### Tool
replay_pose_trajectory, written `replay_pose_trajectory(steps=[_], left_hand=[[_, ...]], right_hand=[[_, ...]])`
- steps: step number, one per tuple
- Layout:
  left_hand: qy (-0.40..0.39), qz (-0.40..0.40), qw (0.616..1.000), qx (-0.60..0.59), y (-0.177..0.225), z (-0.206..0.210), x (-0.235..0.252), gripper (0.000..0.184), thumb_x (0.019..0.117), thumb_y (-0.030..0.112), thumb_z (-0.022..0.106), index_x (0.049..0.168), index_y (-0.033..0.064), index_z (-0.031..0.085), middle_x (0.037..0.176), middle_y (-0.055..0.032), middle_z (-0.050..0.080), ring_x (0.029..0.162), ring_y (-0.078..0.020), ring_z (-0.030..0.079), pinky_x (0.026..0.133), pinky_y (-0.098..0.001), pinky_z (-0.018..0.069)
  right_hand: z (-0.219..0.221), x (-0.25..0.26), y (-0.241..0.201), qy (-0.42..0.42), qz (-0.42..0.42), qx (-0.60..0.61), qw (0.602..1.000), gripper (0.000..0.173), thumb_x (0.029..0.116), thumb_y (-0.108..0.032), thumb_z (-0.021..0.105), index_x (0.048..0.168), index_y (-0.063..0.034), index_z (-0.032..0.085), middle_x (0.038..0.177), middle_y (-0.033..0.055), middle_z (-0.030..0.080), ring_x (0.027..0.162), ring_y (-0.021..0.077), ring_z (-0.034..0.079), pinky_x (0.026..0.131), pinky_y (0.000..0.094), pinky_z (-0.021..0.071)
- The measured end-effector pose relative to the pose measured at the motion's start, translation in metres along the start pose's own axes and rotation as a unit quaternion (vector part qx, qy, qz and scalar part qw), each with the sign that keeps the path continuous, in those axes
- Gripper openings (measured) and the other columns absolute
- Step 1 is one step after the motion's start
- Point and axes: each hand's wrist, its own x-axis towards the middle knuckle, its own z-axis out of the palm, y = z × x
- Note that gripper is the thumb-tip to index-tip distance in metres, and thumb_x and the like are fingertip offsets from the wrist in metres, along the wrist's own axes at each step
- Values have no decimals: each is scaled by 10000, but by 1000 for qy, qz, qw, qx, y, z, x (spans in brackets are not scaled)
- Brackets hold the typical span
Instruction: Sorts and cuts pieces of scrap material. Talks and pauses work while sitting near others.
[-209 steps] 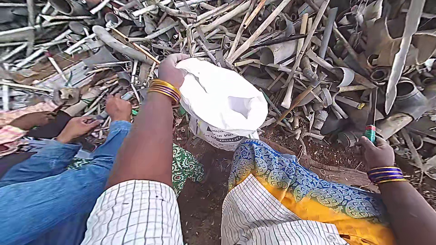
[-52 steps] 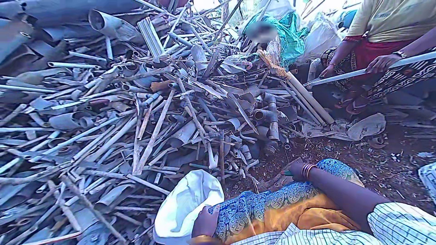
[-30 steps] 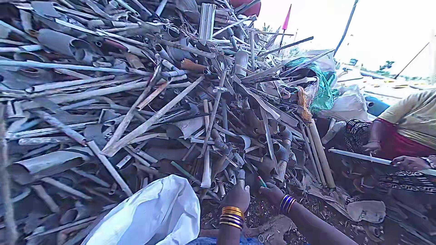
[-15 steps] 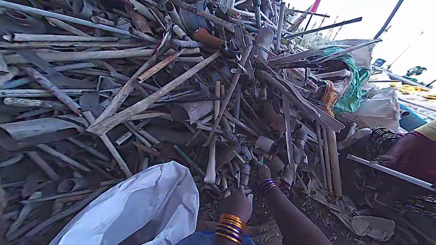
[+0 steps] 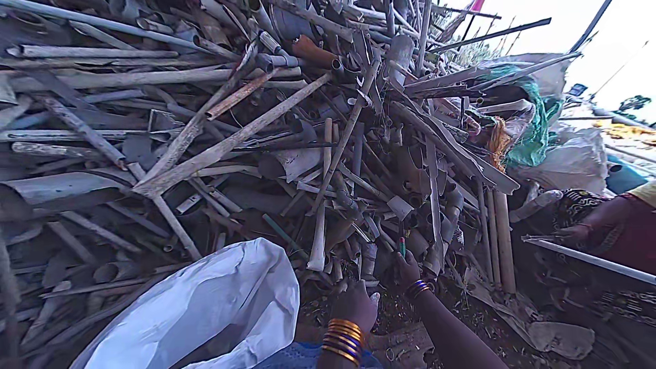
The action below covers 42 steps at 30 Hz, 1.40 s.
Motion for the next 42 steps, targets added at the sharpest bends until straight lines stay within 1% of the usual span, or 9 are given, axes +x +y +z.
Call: replay_pose_trajectory(steps=[2,7,14,23,30,33,35,37,42], left_hand=[[0,-3,1000,4,-1,0,-2,645,1075,481,474,1578,87,386,1544,-196,485,1390,-365,517,1128,-556,420],[-3,2,1000,-4,-2,-1,-7,648,1077,470,475,1571,59,390,1537,-208,487,1397,-368,510,1130,-557,419],[3,10,1000,-5,-2,-4,-5,651,1077,473,474,1571,57,392,1543,-208,477,1419,-366,481,1150,-549,395],[-14,-1,1000,20,-11,6,13,614,1087,432,465,1525,5,427,1509,-240,502,1404,-389,495,1139,-569,398],[-17,3,998,52,-25,22,30,499,1097,355,462,1394,-35,553,1406,-269,578,1350,-409,539,1106,-608,404],[-17,5,997,71,-34,40,43,526,1085,360,493,1445,-23,516,1366,-280,604,1310,-426,570,1082,-625,421],[-30,6,995,99,-35,52,48,532,1084,357,508,1407,-65,523,1347,-300,605,1296,-435,578,1072,-626,430],[-62,8,988,139,-32,58,46,545,1095,363,482,1370,-103,543,1384,-312,576,1337,-428,549,1102,-619,408],[-80,6,982,173,-18,67,32,581,1105,368,458,1503,-54,438,1469,-288,524,1392,-402,509,1150,-579,381]], right_hand=[[-7,10,-13,12,35,-62,997,339,1101,-177,489,1377,21,487,849,113,579,601,150,523,563,309,468],[-32,25,-38,-7,7,-272,962,461,1053,-175,595,1452,35,499,1311,294,606,1125,378,626,988,518,478],[-30,5,-23,-94,-29,-106,989,387,1073,-114,529,1437,14,494,906,100,603,609,83,505,559,246,449],[-16,-64,-18,-132,160,-91,974,347,1101,-185,484,1409,-26,475,808,41,517,589,102,496,527,248,430],[-95,-125,-38,-122,197,-72,970,245,1106,-174,452,1296,-31,513,696,-10,496,496,66,460,456,212,403],[-123,-132,-22,-83,175,-164,967,267,1104,-185,468,1308,-18,508,745,13,519,517,74,481,473,216,424],[-132,-129,-17,-114,154,-401,896,354,1108,-217,465,1375,13,501,994,142,608,790,197,603,727,338,508],[-128,-125,-13,-164,158,-572,788,441,1093,-232,455,1450,27,468,1329,264,616,1236,364,620,1057,524,463],[-118,-116,6,-270,178,-651,686,414,1084,-193,446,1371,88,543,1400,304,562,1341,424,535,1089,607,401]])
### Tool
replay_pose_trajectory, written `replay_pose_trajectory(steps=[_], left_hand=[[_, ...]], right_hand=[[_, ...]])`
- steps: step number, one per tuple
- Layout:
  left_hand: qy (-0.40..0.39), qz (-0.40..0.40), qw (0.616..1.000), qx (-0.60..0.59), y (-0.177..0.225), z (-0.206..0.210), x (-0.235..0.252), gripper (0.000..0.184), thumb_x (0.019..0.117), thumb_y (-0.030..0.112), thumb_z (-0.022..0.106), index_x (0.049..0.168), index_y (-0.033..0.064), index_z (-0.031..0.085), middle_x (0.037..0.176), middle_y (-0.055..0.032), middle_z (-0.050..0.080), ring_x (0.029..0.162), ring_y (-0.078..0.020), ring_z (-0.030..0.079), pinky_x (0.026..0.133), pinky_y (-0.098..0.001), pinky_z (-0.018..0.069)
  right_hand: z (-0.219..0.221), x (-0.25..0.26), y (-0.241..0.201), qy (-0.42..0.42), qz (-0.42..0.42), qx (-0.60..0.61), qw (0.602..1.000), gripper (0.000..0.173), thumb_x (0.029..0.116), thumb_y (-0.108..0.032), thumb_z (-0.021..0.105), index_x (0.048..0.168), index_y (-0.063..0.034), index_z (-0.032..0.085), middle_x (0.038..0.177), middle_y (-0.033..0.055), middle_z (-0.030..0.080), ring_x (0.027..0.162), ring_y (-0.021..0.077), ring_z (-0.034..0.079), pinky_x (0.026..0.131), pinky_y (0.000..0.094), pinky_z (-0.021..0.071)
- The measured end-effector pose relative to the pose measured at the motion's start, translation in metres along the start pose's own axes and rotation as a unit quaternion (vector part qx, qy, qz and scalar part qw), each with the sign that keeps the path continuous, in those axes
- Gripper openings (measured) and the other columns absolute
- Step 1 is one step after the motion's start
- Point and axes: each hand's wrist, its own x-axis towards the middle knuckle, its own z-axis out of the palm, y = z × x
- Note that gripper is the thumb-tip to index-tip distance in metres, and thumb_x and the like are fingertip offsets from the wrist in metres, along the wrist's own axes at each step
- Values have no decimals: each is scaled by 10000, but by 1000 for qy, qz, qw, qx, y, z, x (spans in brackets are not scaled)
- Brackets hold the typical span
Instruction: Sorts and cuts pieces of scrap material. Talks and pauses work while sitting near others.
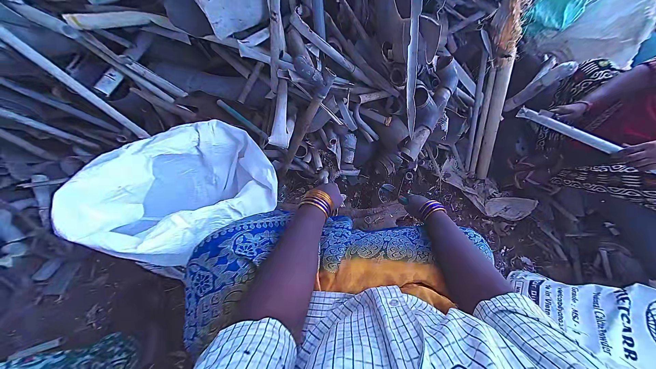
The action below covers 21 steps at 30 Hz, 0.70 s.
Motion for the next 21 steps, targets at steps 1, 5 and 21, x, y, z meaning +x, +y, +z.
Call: replay_pose_trajectory(steps=[1,5,21], left_hand=[[10,6,1000,0,0,6,2,579,1097,376,475,1496,-43,456,1462,-282,533,1377,-406,522,1137,-593,392],[-23,29,999,2,9,16,2,532,1095,355,488,1441,-49,505,1406,-289,571,1352,-410,539,1118,-599,398],[-95,103,960,244,78,59,153,384,982,44,578,1340,-95,590,1661,-218,286,1477,-463,352,1154,-651,335]], right_hand=[[0,1,0,-10,0,-15,1000,408,1084,-189,443,1354,95,556,1404,306,559,1348,428,527,1089,616,396],[-6,-7,0,22,41,2,999,456,1079,-324,485,1267,61,641,1378,269,600,1327,412,556,1072,618,424],[-12,17,24,-34,84,39,995,405,1062,-280,502,1240,64,622,1352,276,603,1282,416,588,1000,623,475]])
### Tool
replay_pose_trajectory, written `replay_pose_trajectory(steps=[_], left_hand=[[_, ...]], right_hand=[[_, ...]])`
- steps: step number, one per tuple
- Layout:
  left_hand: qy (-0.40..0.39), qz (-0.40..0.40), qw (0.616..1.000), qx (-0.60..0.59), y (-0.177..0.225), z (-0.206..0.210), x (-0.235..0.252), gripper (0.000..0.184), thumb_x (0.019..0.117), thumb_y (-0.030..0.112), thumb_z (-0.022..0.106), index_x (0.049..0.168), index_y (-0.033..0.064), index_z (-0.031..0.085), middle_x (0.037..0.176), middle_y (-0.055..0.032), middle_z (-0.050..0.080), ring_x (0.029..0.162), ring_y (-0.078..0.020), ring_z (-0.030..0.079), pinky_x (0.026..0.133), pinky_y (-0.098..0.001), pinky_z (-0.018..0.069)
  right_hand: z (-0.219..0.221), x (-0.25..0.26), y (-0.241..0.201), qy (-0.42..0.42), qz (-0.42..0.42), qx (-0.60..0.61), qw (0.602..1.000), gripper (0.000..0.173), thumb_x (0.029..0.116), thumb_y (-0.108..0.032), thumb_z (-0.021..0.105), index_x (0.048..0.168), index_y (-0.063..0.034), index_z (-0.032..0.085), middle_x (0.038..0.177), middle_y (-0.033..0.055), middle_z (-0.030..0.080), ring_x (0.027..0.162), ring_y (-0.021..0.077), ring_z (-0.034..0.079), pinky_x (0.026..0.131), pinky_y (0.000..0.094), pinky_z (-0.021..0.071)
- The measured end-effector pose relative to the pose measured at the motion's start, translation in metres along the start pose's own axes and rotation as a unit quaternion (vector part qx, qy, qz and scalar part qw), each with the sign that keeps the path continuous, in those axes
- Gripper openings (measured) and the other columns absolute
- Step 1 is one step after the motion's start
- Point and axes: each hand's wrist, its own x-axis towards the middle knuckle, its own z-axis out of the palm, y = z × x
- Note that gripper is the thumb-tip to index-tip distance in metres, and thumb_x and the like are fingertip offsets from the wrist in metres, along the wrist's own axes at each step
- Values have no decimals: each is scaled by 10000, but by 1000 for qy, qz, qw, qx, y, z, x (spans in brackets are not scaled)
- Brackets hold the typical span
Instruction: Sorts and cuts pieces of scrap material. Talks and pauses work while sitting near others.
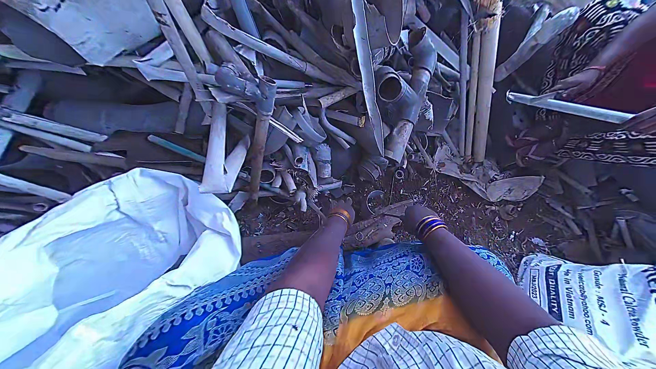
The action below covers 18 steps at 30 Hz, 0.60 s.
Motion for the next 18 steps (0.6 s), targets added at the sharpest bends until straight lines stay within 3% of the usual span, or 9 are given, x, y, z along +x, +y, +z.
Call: replay_pose_trajectory(steps=[2,3,4,5,8,11,15,18], left_hand=[[9,26,999,-43,16,2,20,497,994,6,526,1483,-57,467,1675,-196,277,1505,-442,321,1206,-627,255],[8,31,997,-73,24,4,29,652,1010,33,504,1621,44,278,1645,-232,316,1508,-438,322,1220,-604,248],[3,36,995,-96,32,7,37,712,1028,70,483,1663,140,170,1626,-253,340,1510,-446,313,1220,-595,256],[-3,43,993,-111,38,12,45,705,1046,104,472,1669,182,151,1612,-269,354,1510,-467,300,1210,-603,279],[-19,36,989,-139,47,23,65,587,1089,169,445,1643,120,255,1606,-287,354,1521,-467,277,1219,-584,277],[-17,21,989,-145,44,31,69,498,1086,215,470,1525,-17,426,1550,-283,432,1473,-429,382,1201,-570,308],[34,-3,989,-142,33,12,43,428,1037,97,493,1433,-66,502,1495,-276,492,1401,-436,476,1117,-594,418],[99,-43,967,-229,19,-17,10,375,1040,143,531,1365,-33,593,1466,-235,547,1400,-388,497,1144,-563,401]], right_hand=[[2,-1,-1,-13,6,-1,1000,385,1067,-259,491,1237,60,624,1348,276,604,1273,427,591,985,627,482],[4,-1,-1,-18,10,-1,1000,378,1069,-256,482,1235,51,627,1342,271,609,1265,426,596,975,627,485],[7,1,-1,-21,12,0,1000,368,1067,-253,477,1228,38,635,1327,262,620,1248,423,607,958,629,492],[9,2,-1,-26,16,-3,1000,349,1062,-240,478,1222,25,640,1315,255,630,1233,421,618,941,629,500],[11,5,2,-37,13,-16,999,299,1021,-176,526,1216,14,648,1302,245,639,1209,416,631,911,632,512],[9,4,5,-39,25,-10,999,299,1003,-158,543,1229,9,644,1318,235,635,1229,407,622,921,634,505],[11,3,2,-19,14,-13,1000,325,1040,-195,498,1235,23,640,1319,249,633,1236,420,617,936,636,503],[11,-4,-4,-12,5,-14,1000,319,1044,-184,499,1229,33,642,1331,254,627,1251,418,610,950,632,497]])
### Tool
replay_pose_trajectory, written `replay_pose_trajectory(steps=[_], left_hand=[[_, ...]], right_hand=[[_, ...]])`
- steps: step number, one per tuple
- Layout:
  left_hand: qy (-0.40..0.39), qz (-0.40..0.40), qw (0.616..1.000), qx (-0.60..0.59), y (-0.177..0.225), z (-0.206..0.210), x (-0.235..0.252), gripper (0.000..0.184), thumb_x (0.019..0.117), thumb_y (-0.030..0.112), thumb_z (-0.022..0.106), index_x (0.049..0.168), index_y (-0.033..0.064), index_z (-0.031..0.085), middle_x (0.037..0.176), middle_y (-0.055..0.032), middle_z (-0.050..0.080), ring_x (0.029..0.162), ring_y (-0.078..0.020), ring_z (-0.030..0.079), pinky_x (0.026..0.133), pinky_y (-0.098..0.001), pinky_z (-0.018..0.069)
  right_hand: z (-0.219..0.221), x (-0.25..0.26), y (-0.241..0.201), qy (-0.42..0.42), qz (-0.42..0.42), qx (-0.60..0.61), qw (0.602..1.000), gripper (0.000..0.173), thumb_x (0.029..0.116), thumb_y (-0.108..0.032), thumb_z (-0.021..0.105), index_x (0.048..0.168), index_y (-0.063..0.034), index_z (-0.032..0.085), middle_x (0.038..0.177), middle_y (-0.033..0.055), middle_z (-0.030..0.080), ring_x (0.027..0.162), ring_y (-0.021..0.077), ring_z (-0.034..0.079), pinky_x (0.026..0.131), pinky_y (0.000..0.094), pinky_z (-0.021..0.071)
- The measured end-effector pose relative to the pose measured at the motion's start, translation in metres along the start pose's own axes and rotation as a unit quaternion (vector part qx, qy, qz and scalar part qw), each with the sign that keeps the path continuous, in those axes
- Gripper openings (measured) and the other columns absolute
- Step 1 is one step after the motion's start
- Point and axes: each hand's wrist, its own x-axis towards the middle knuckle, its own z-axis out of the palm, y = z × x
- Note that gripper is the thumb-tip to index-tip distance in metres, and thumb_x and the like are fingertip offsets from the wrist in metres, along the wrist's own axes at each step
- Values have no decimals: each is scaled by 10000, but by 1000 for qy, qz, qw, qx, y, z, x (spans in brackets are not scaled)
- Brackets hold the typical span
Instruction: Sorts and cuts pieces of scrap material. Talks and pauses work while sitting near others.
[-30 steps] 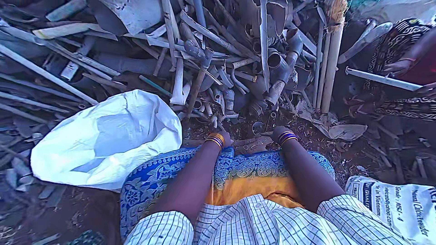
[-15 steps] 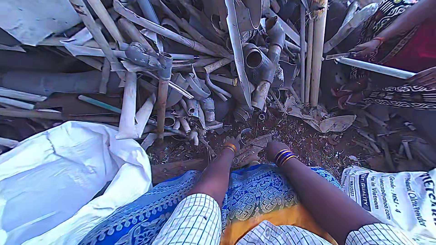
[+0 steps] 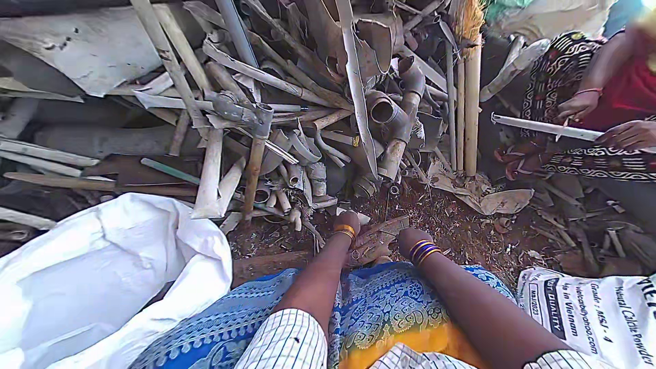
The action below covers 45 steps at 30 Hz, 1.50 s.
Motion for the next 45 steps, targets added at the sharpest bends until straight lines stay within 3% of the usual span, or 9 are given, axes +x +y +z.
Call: replay_pose_trajectory(steps=[3,5,10,17,22,32,35,38,45], left_hand=[[97,-51,966,-235,-14,-41,-25,330,1005,168,625,1301,33,678,1360,-171,647,1301,-273,596,1126,-449,440],[149,-66,912,-376,-24,-67,-52,307,973,70,669,1252,-52,631,1213,-207,647,1073,-259,634,956,-409,510],[217,-6,917,-335,-85,-128,-168,283,954,-25,651,1236,-8,648,1114,-171,660,876,-198,605,795,-374,509],[425,-122,876,-193,-186,-149,-317,242,988,12,644,1224,-44,658,1218,-225,674,1149,-303,639,1040,-486,459],[255,-327,908,-55,-264,-111,-303,430,1060,240,561,1364,-62,592,1402,-287,586,1356,-404,542,1140,-585,393],[117,-107,986,58,-95,-122,-230,538,1085,402,505,1471,27,519,1423,-216,591,1362,-347,544,1156,-534,386],[91,-79,974,190,-53,-125,-191,580,1061,441,522,1492,53,502,1531,-198,493,1446,-351,447,1200,-549,325],[105,-34,952,285,-29,-131,-145,636,1036,420,566,1521,22,463,1610,-224,382,1553,-392,238,1259,-617,112],[145,-6,921,360,-15,-155,-39,687,980,243,630,1562,-17,376,1659,-266,263,1576,-419,144,1269,-603,77]], right_hand=[[4,-7,-2,9,-21,4,1000,316,1027,-154,533,1246,50,635,1366,268,601,1279,436,585,971,648,481],[7,-11,-1,20,-28,5,999,329,1021,-162,548,1244,65,632,1370,279,595,1289,447,575,986,652,469],[15,-20,-4,44,-39,-9,998,340,1007,-147,568,1234,101,619,1372,299,583,1302,446,565,1002,644,461],[21,-17,-12,70,-45,16,996,279,997,-117,578,1172,84,660,1309,281,629,1251,448,597,963,644,475],[27,-12,-21,73,-49,0,996,310,1009,-143,557,1218,65,652,1344,262,617,1278,432,584,976,639,476],[20,-14,-17,59,-58,38,996,307,1019,-133,539,1235,55,649,1356,248,615,1279,414,587,988,619,472],[16,-12,-15,53,-62,57,995,305,1024,-122,527,1249,45,647,1354,256,615,1281,421,586,982,622,479],[14,-6,-16,38,-51,72,995,307,1022,-120,525,1244,54,645,1355,260,611,1281,420,585,979,612,488],[8,9,-12,8,-71,100,992,320,1023,-107,521,1274,56,637,1390,268,587,1306,434,562,997,625,481]])
